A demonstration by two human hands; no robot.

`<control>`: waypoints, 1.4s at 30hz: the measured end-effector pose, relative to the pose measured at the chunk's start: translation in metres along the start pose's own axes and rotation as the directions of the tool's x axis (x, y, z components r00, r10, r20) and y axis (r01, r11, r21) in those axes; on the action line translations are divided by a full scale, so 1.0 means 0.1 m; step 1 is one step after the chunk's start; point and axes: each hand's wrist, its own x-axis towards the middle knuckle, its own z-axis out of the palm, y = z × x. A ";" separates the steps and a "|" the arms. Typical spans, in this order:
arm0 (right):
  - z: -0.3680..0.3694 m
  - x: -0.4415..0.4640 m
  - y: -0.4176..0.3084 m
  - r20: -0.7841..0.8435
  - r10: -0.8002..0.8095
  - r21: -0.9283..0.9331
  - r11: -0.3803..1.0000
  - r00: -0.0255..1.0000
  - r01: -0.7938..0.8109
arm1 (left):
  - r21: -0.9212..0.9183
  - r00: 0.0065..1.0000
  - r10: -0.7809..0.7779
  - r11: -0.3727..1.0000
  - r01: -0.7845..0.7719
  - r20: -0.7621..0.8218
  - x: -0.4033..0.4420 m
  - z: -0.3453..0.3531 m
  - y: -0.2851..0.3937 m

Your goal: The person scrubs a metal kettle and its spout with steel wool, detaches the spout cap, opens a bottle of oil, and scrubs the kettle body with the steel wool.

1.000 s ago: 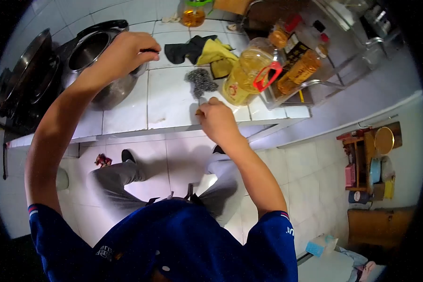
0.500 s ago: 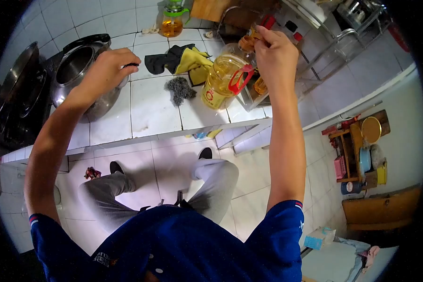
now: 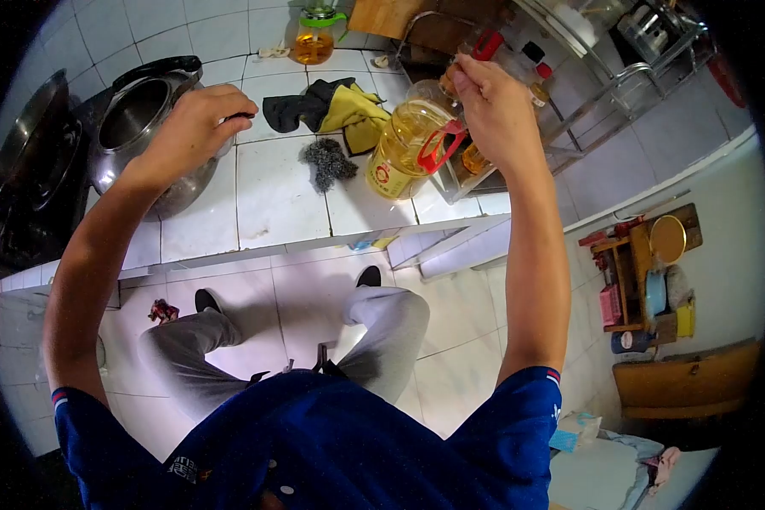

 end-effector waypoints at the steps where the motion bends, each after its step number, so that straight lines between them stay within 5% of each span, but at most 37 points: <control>1: 0.00 0.00 0.00 0.001 -0.001 -0.001 1.000 1.000 0.001 | -0.003 1.000 -0.003 1.000 0.003 0.001 0.00 0.00 0.00; 7: -0.15 0.10 -0.24 0.126 0.145 -0.069 0.988 0.981 -0.137 | 0.000 1.000 -0.001 1.000 0.001 -0.009 -0.02 0.01 0.00; 9: -0.16 0.16 -0.28 0.123 0.241 -0.372 0.911 0.963 -0.180 | 0.004 1.000 0.006 1.000 -0.006 -0.004 -0.01 0.01 -0.01; 13: -0.18 0.23 -0.11 0.129 0.070 -0.106 0.993 0.989 -0.057 | -0.002 1.000 0.024 1.000 -0.024 -0.016 -0.01 0.01 -0.02; 16: -0.23 0.29 -0.23 0.219 0.104 -0.288 0.957 0.970 -0.038 | -0.005 1.000 -0.023 1.000 0.023 -0.001 -0.01 0.01 0.00; 18: -0.25 0.33 -0.39 0.225 0.263 -0.549 0.829 0.938 -0.101 | 0.004 1.000 -0.007 1.000 0.007 -0.001 0.00 0.00 0.00; 19: -0.25 0.32 -0.33 0.227 0.264 -0.549 0.830 0.938 -0.101 | 0.014 1.000 0.005 1.000 -0.005 -0.002 -0.01 0.00 0.00; 21: -0.28 0.32 -0.21 0.305 0.070 -0.230 0.973 0.950 0.002 | 0.016 1.000 0.015 1.000 -0.015 -0.003 -0.01 0.00 -0.02; 24: -0.20 0.31 -0.25 0.218 0.123 -0.491 0.871 0.968 0.000 | 0.015 1.000 0.021 1.000 -0.021 -0.006 -0.01 0.01 -0.02; 28: -0.25 0.33 -0.38 0.279 0.185 -0.495 0.869 0.942 -0.025 | 0.013 0.999 0.023 1.000 -0.023 -0.023 -0.02 0.00 -0.01; 31: -0.19 0.31 -0.17 0.287 0.117 -0.328 0.945 0.951 -0.017 | 0.024 1.000 0.024 0.999 -0.024 -0.014 -0.02 0.00 -0.01; 33: -0.14 0.29 -0.10 0.208 0.038 -0.347 0.937 0.977 0.038 | 0.020 1.000 0.008 1.000 -0.008 -0.005 -0.02 -0.01 0.00; 42: -0.04 0.18 -0.19 0.105 0.126 -0.383 0.920 0.986 -0.076 | 0.023 1.000 0.002 1.000 -0.002 -0.027 -0.02 0.06 -0.05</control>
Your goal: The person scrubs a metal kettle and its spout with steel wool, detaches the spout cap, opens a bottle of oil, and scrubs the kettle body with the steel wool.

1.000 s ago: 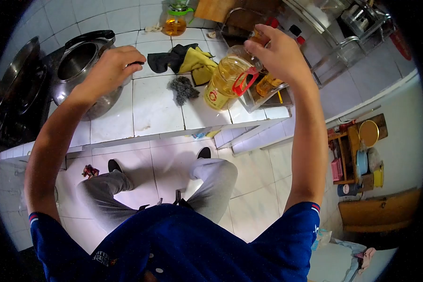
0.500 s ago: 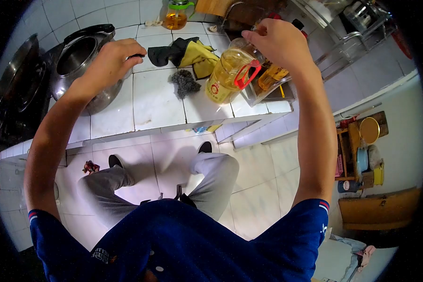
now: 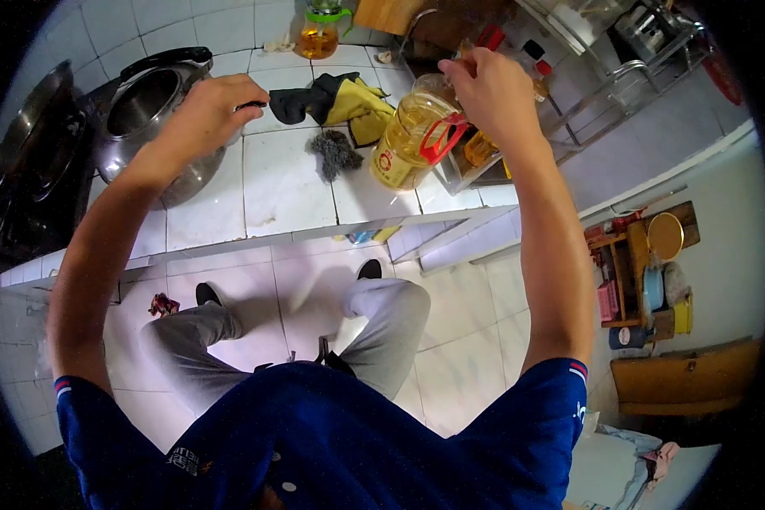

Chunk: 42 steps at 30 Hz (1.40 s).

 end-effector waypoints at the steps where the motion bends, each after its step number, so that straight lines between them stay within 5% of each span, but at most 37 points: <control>1: 0.00 -0.03 0.00 -0.007 -0.004 -0.001 1.000 1.000 0.004 | -0.006 1.000 -0.003 1.000 0.003 -0.006 0.00 0.00 -0.01; 7: 0.37 -0.45 0.18 -0.033 0.176 0.357 0.921 0.984 -0.153 | -0.039 0.999 -0.021 0.999 0.020 -0.025 -0.04 0.02 -0.03; 9: 0.38 -0.51 0.16 0.200 0.405 0.660 0.617 0.892 -0.428 | -0.025 1.000 -0.004 1.000 0.004 0.004 -0.03 -0.01 -0.02; 13: 0.44 -0.66 0.10 0.223 0.365 0.672 0.614 0.904 -0.414 | -0.017 1.000 -0.001 1.000 0.001 -0.012 -0.05 0.01 -0.03; 15: 0.58 -0.72 0.22 0.475 0.222 0.720 0.459 0.852 -0.521 | -0.016 1.000 0.001 1.000 -0.001 -0.018 -0.07 0.00 -0.01; 16: 0.62 -0.72 0.22 0.473 0.219 0.720 0.463 0.853 -0.518 | -0.016 1.000 0.009 1.000 -0.009 -0.015 -0.07 -0.01 0.00; 18: 0.67 -0.72 0.15 0.508 0.352 0.768 0.229 0.786 -0.599 | -0.017 1.000 0.025 1.000 -0.025 -0.013 -0.06 0.00 0.00; 26: 0.88 -0.09 0.20 0.399 0.364 0.854 0.186 0.841 -0.486 | 0.008 1.000 -0.017 1.000 0.017 0.022 -0.08 -0.04 0.06; 36: 1.60 1.47 0.58 0.116 0.604 0.853 0.345 0.789 -0.390 | 0.092 0.999 0.046 0.995 -0.048 0.024 -0.09 -0.07 0.03; 42: 2.12 1.84 1.08 0.107 0.609 0.864 0.334 0.786 -0.376 | -0.019 0.983 -0.175 0.984 0.177 0.060 -0.07 -0.08 0.02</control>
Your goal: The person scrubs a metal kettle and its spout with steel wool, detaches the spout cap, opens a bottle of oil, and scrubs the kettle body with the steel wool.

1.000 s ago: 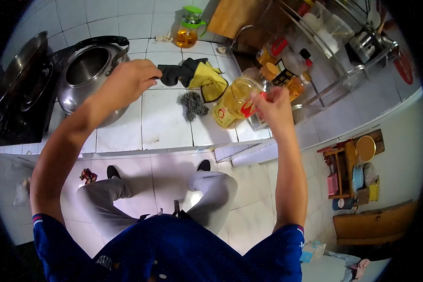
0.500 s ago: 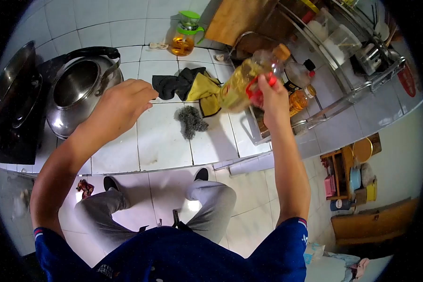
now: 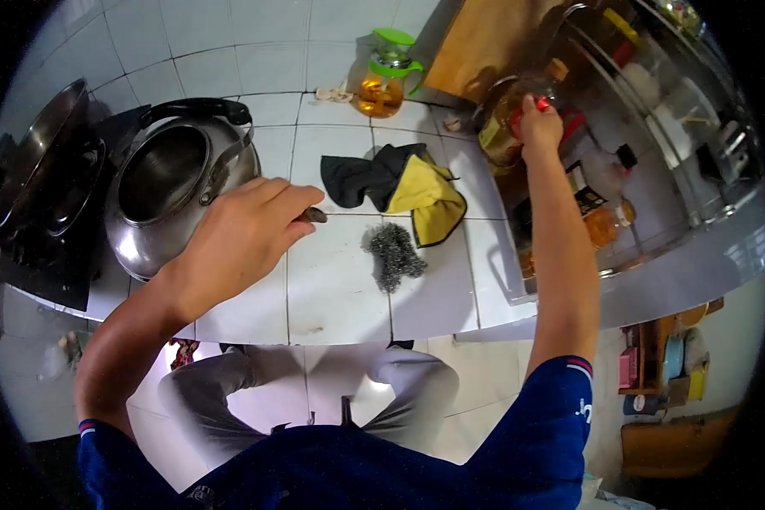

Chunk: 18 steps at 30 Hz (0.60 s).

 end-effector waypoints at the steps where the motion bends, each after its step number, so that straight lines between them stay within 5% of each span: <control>1: 0.00 -0.03 -0.01 0.017 -0.005 0.008 1.000 1.000 0.005 | 0.007 1.000 -0.013 1.000 0.013 0.018 0.00 0.01 0.00; 3: -0.01 0.05 0.01 0.040 0.023 0.065 0.998 0.999 -0.025 | -0.132 0.995 -0.082 0.988 0.075 -0.051 0.03 0.02 -0.02; 10: -0.09 -0.03 -0.05 0.032 0.055 0.055 0.997 0.998 -0.057 | -0.230 0.991 -0.114 0.965 0.128 0.074 0.07 -0.06 -0.06; 15: -0.05 -0.29 -0.17 -0.004 0.044 -0.023 0.999 0.999 -0.044 | -0.334 0.963 -0.251 0.903 0.271 0.103 0.03 -0.07 0.01; 17: -0.05 -0.43 -0.20 0.003 -0.025 -0.359 0.933 1.000 0.025 | -0.394 0.968 -0.246 0.886 0.246 0.051 -0.02 -0.04 -0.04; 18: 0.00 -0.69 -0.24 0.029 -0.131 -0.249 0.959 0.991 0.134 | -0.392 0.968 -0.246 0.887 0.246 0.049 -0.03 -0.06 -0.03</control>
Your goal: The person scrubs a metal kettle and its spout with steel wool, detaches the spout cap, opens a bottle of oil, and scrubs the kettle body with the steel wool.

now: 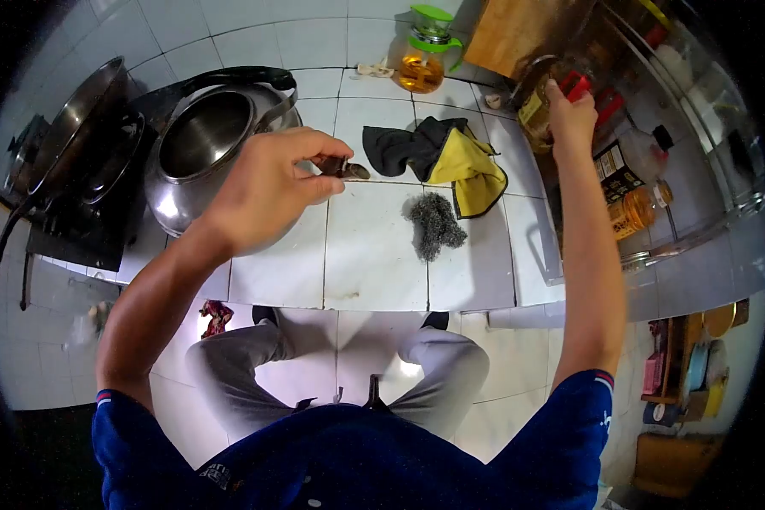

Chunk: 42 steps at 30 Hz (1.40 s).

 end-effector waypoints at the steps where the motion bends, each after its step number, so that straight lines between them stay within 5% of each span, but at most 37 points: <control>1: 0.08 -0.26 -0.04 -0.003 -0.110 0.120 0.987 0.994 0.109 | -0.033 1.000 -0.022 0.999 0.021 -0.019 -0.02 -0.01 0.02; 2: 0.16 -0.54 -0.09 -0.020 -0.217 0.238 0.947 0.976 0.215 | -0.067 0.998 -0.044 0.997 0.042 -0.038 -0.03 -0.03 0.04; 4: 0.08 -1.24 -0.44 0.452 -0.102 0.248 0.969 0.886 -0.014 | -0.065 0.996 -0.088 0.994 0.088 0.011 -0.02 -0.12 0.10; 6: 0.12 -1.75 -0.39 0.685 -0.222 0.157 0.975 0.694 0.157 | -0.350 0.965 -0.212 0.901 0.255 0.157 -0.01 -0.13 0.05; 8: 0.09 -2.10 -0.46 0.722 -0.398 0.029 0.835 0.566 0.550 | -0.398 0.961 -0.231 0.875 0.275 0.155 0.01 -0.12 0.04; 14: 0.08 -2.54 -0.24 0.658 -0.272 -0.301 0.759 0.702 0.577 | -0.430 0.921 -0.350 0.815 0.388 0.169 0.09 -0.12 0.11; 19: 0.14 -2.61 -0.04 0.537 -0.344 -0.351 0.740 0.771 0.574 | -0.381 0.917 -0.373 0.834 0.399 0.142 0.09 -0.10 0.14; 23: 0.13 -2.50 -0.01 0.588 -0.273 -0.331 0.778 0.761 0.535 | -0.449 0.925 -0.348 0.809 0.380 0.156 0.04 -0.14 0.09; 25: 0.09 -2.49 -0.10 0.440 -0.344 0.013 0.926 0.829 0.377 | -0.494 0.935 -0.324 0.795 0.352 0.145 0.02 -0.12 0.04; 27: -0.01 -2.50 -0.45 0.360 -0.238 0.118 0.971 0.902 0.209 | -0.536 0.940 -0.311 0.775 0.336 0.140 -0.02 -0.09 -0.04; 29: -0.13 -2.49 -0.84 0.390 -0.274 0.310 0.938 0.879 0.154 | -0.607 0.966 -0.224 0.752 0.256 0.129 -0.05 -0.07 -0.11; 31: -0.10 -2.42 -1.07 0.305 -0.648 0.320 0.760 0.698 0.566 | -0.616 0.964 -0.226 0.743 0.263 0.138 -0.07 -0.09 -0.07; 32: -0.03 -2.38 -1.17 0.309 -0.642 0.315 0.765 0.702 0.561 | -0.622 0.965 -0.223 0.738 0.262 0.141 -0.07 -0.10 -0.05; 34: 0.12 -2.33 -1.32 0.303 -0.874 0.388 0.477 0.380 0.788 | -0.641 0.967 -0.197 0.724 0.254 0.161 -0.07 -0.10 -0.03; 37: 0.22 -2.28 -1.33 0.311 -0.898 0.263 0.395 0.310 0.880 | -0.624 0.961 -0.244 0.733 0.270 0.129 -0.08 -0.11 -0.04; 38: 0.22 -2.30 -1.26 0.318 -0.896 0.272 0.398 0.309 0.876 | -0.560 0.972 -0.195 0.794 0.236 0.133 -0.08 -0.14 -0.06; 40: 0.14 -2.38 -1.04 0.363 -0.544 0.305 0.836 0.756 0.455 | -0.492 0.979 -0.154 0.847 0.201 0.135 -0.11 -0.21 -0.07; 41: 0.15 -2.46 -0.95 0.370 -0.543 0.310 0.837 0.754 0.451 | -0.154 1.000 -0.006 0.988 0.002 -0.023 -0.14 -0.26 -0.06; 42: 0.16 -2.56 -0.84 0.367 -0.379 0.382 0.894 0.849 0.234 | 0.232 0.976 0.188 0.960 -0.159 -0.110 -0.18 -0.28 -0.07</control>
